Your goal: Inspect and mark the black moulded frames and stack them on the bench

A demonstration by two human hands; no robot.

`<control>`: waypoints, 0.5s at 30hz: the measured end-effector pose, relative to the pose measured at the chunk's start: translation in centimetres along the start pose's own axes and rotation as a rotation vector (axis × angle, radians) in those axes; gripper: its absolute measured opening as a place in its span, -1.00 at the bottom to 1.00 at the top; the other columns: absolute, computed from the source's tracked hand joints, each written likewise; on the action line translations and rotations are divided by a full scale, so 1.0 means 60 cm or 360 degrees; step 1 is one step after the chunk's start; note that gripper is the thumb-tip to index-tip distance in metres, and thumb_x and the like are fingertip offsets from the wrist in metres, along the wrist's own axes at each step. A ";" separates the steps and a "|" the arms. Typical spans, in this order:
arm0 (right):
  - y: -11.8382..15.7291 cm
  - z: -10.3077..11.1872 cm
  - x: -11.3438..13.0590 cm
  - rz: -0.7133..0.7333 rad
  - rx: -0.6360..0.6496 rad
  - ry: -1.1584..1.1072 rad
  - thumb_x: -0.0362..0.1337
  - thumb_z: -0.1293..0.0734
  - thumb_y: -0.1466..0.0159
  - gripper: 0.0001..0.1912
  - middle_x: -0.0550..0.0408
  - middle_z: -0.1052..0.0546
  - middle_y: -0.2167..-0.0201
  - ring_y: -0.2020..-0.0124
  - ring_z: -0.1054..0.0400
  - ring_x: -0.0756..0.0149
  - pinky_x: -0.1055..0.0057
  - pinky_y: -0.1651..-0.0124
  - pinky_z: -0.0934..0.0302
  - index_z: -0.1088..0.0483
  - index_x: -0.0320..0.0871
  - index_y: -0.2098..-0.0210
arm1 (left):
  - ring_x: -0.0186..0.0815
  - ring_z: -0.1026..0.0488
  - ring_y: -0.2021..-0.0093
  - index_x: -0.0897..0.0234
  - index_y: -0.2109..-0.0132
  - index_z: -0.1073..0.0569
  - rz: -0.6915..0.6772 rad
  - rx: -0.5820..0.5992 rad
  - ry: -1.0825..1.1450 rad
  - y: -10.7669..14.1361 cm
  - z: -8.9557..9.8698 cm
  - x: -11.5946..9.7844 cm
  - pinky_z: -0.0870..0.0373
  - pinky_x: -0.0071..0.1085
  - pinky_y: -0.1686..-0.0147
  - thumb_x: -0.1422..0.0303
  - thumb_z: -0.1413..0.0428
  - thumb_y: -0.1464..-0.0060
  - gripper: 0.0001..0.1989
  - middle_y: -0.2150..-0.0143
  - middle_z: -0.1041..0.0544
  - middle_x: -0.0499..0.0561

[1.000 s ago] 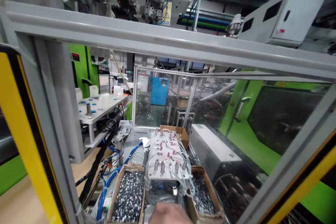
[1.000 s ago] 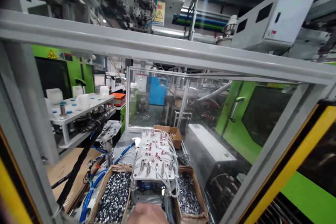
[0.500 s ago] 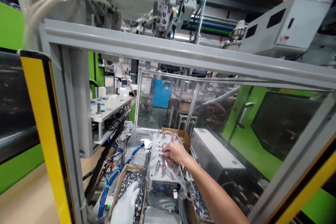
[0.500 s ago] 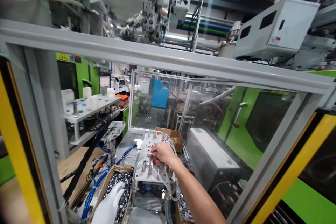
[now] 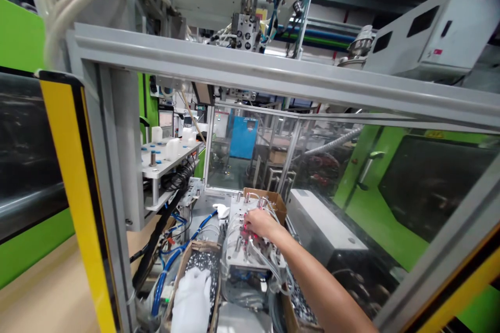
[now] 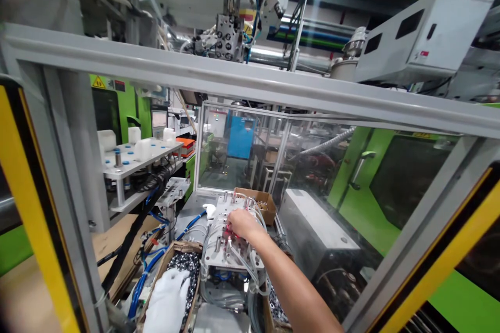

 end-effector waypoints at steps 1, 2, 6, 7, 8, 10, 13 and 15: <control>0.004 0.005 -0.001 -0.0007 -0.0010 -0.0012 -0.37 -0.40 -0.19 -0.88 0.02 -0.63 0.42 0.33 -0.49 0.28 0.48 0.31 -0.12 -0.63 -0.14 0.35 | -0.01 -0.48 -0.16 0.34 -0.13 -0.55 -0.0034 -0.0011 -0.0029 0.001 -0.004 0.003 -0.34 -0.05 -0.26 0.29 0.15 -0.33 -0.53 -0.15 -0.53 0.24; 0.011 0.014 -0.003 -0.0022 -0.0041 -0.0024 -0.35 -0.40 -0.21 -0.89 0.02 -0.63 0.40 0.31 -0.49 0.28 0.48 0.29 -0.12 -0.62 -0.14 0.35 | -0.03 -0.47 -0.18 0.30 -0.18 -0.52 -0.0049 -0.0017 -0.0030 0.003 -0.007 0.007 -0.34 -0.07 -0.26 0.30 0.16 -0.34 -0.53 -0.17 -0.53 0.22; 0.082 0.063 -0.030 -0.0180 -0.0312 -0.0065 -0.26 -0.23 -0.39 -0.76 -0.01 -0.62 0.16 0.09 -0.48 0.25 0.45 0.16 -0.13 -0.55 -0.12 0.19 | -0.16 -0.40 -0.29 0.33 -0.29 -0.41 -0.0084 0.0019 0.0044 0.002 -0.011 0.014 -0.28 -0.18 -0.35 0.49 0.24 -0.30 -0.46 -0.25 -0.50 0.17; 0.110 0.068 -0.044 -0.0247 -0.0374 -0.0075 -0.23 -0.18 -0.43 -0.72 -0.01 -0.61 0.13 0.06 -0.47 0.24 0.44 0.15 -0.12 -0.53 -0.11 0.15 | -0.16 -0.33 -0.34 0.34 -0.29 -0.40 -0.0108 -0.0010 0.0040 0.002 -0.004 0.008 -0.22 -0.18 -0.38 0.57 0.26 -0.25 -0.41 -0.31 -0.43 0.18; 0.140 0.067 -0.061 -0.0332 -0.0424 -0.0084 -0.22 -0.14 -0.45 -0.70 -0.02 -0.60 0.12 0.06 -0.48 0.21 0.42 0.16 -0.12 -0.51 -0.10 0.12 | -0.13 -0.25 -0.40 0.36 -0.30 -0.40 -0.0124 -0.0058 0.0033 0.001 0.006 0.002 -0.17 -0.16 -0.41 0.63 0.27 -0.19 -0.37 -0.37 -0.35 0.20; 0.205 0.043 -0.104 -0.0553 -0.0446 -0.0063 -0.26 -0.08 -0.46 -0.66 -0.08 -0.60 0.14 0.09 -0.50 0.14 0.37 0.19 -0.13 -0.47 -0.12 0.12 | -0.02 -0.09 -0.47 0.41 -0.29 -0.40 -0.0125 -0.0173 0.0036 0.002 0.028 -0.008 -0.11 -0.07 -0.43 0.67 0.24 -0.12 -0.34 -0.46 -0.17 0.27; 0.287 -0.048 -0.162 -0.0809 -0.0199 -0.0021 -0.30 -0.07 -0.43 -0.66 -0.19 -0.60 0.18 0.11 -0.53 0.00 0.30 0.21 -0.16 -0.47 -0.18 0.16 | 0.06 -0.09 -0.46 0.43 -0.28 -0.40 -0.0114 -0.0273 0.0157 0.003 0.048 -0.012 -0.14 -0.02 -0.42 0.48 0.16 -0.25 -0.47 -0.49 -0.06 0.31; 0.318 -0.119 -0.178 -0.0825 0.0016 -0.0071 -0.30 -0.19 -0.37 -0.76 -0.20 -0.62 0.19 0.10 -0.54 -0.05 0.29 0.19 -0.21 -0.50 -0.19 0.16 | 0.02 -0.16 -0.43 0.43 -0.26 -0.38 -0.0151 -0.0337 0.0297 0.006 0.061 -0.008 -0.15 -0.05 -0.42 0.28 0.13 -0.32 -0.50 -0.46 -0.12 0.30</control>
Point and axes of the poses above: each hand's wrist, its own y-axis away from the middle knuckle, its own z-axis out of the back of the hand, x = y × z, the point moved 9 cm from there along -y, towards the middle knuckle
